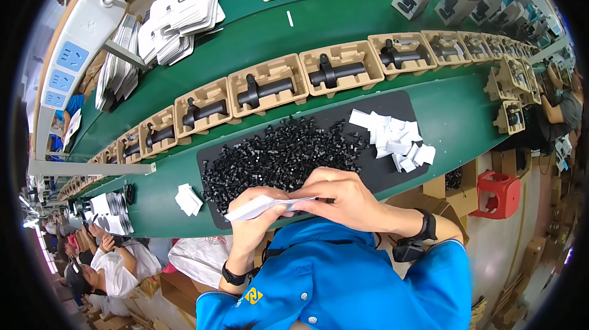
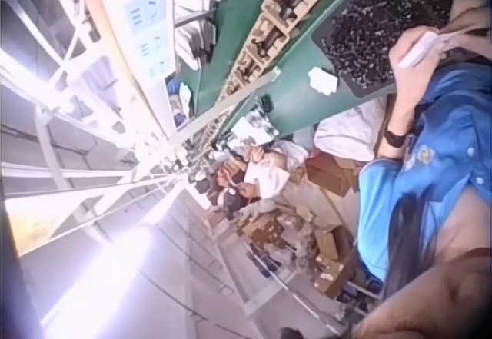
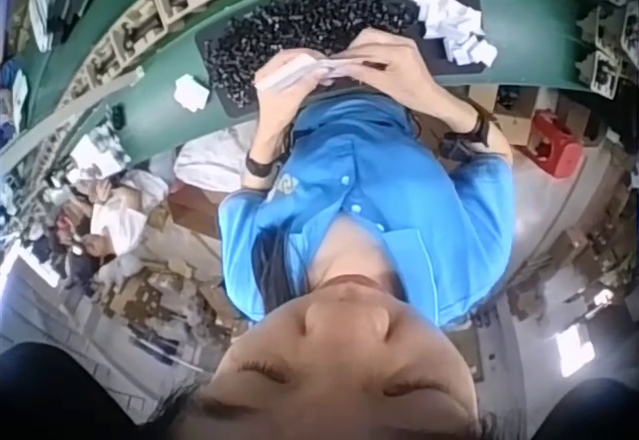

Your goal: The person fastens a waist belt and then repeatedly picks up white paper slips, folds them, and tucks them into black components sitting in trays on an assembly line.

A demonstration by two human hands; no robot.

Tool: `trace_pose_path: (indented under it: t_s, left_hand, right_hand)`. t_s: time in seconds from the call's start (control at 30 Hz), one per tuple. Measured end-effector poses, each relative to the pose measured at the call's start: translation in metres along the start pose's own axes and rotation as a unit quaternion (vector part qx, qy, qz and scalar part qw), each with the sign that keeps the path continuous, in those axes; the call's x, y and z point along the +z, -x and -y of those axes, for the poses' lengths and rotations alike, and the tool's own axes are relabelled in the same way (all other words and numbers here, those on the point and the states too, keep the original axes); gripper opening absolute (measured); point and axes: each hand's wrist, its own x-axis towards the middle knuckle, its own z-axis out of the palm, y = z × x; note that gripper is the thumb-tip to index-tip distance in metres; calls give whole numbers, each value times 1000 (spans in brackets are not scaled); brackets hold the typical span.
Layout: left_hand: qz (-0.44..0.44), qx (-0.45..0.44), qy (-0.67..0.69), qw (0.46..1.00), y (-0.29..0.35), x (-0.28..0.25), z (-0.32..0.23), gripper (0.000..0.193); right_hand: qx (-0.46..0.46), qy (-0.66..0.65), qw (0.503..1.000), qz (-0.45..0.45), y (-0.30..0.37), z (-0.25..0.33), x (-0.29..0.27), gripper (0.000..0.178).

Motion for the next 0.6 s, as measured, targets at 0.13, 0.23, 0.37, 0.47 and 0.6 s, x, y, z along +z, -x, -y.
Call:
trace_pose_path:
  t_s: [0.13, 0.23, 0.37, 0.47, 0.6]
  left_hand:
    - [-41, -8, -71, 997, 1, 7, 6, 31]
    - [-34, -136, 181, 974, -3, 4, 15, 33]
    - [-24, -168, 206, 964, -2, -2, 19, 37]
    - [-27, -207, 272, 940, -4, -6, 19, 40]
    - [-20, -211, 245, 946, -5, -7, 17, 43]
  right_hand:
    - [-25, 64, 998, -13, -1, 2, 1, 33]
    - [-207, 265, 940, -59, -1, -17, 5, 41]
    - [-259, 434, 863, -9, 4, -17, 1, 40]
    - [-257, 473, 843, 2, 7, -18, 5, 42]
    - [-177, 534, 827, 26, 10, 2, 17, 49]
